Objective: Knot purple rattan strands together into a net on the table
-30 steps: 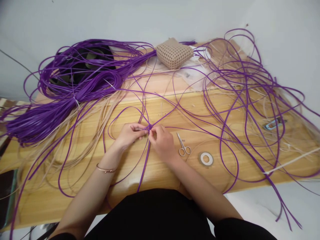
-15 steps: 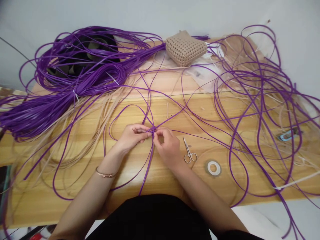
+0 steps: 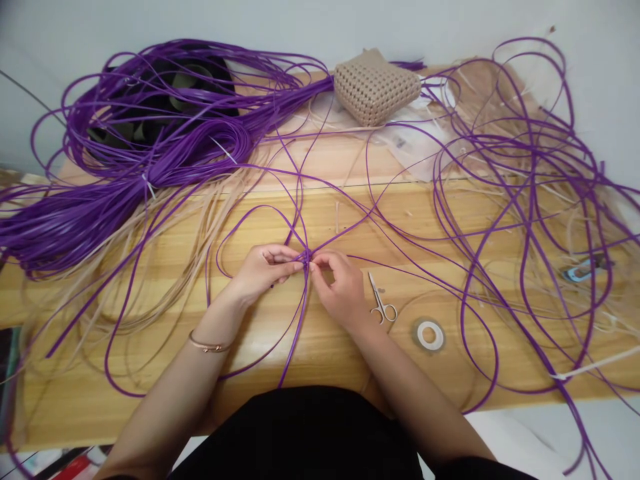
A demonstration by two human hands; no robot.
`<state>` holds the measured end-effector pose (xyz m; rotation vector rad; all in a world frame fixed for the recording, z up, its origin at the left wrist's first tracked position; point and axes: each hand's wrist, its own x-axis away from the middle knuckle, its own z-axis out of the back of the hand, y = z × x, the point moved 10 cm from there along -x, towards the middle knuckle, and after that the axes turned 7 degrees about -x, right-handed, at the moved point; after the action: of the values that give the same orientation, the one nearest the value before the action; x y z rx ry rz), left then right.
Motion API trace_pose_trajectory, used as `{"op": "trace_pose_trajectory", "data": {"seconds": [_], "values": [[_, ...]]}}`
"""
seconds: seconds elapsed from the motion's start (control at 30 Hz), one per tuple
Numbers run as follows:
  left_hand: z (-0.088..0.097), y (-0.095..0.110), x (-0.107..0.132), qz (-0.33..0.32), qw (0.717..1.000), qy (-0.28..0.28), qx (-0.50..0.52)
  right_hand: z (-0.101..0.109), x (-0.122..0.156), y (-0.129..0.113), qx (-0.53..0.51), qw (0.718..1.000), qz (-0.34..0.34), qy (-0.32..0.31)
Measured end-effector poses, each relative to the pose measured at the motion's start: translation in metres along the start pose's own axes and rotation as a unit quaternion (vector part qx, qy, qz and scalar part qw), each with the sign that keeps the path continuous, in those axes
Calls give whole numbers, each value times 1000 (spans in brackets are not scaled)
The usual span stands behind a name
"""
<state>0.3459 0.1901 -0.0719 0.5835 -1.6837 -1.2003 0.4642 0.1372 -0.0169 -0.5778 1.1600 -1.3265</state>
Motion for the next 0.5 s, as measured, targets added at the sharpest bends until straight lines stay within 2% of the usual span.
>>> {"op": "trace_pose_trajectory", "data": {"seconds": [0.33,0.5], "values": [[-1,0,0,-2,1000,1,-2,0,-1,2,-12,1000,-20,-7],[-1,0,0,-3,1000,7,13,1,0,-2,11,1000,-5,18]]}}
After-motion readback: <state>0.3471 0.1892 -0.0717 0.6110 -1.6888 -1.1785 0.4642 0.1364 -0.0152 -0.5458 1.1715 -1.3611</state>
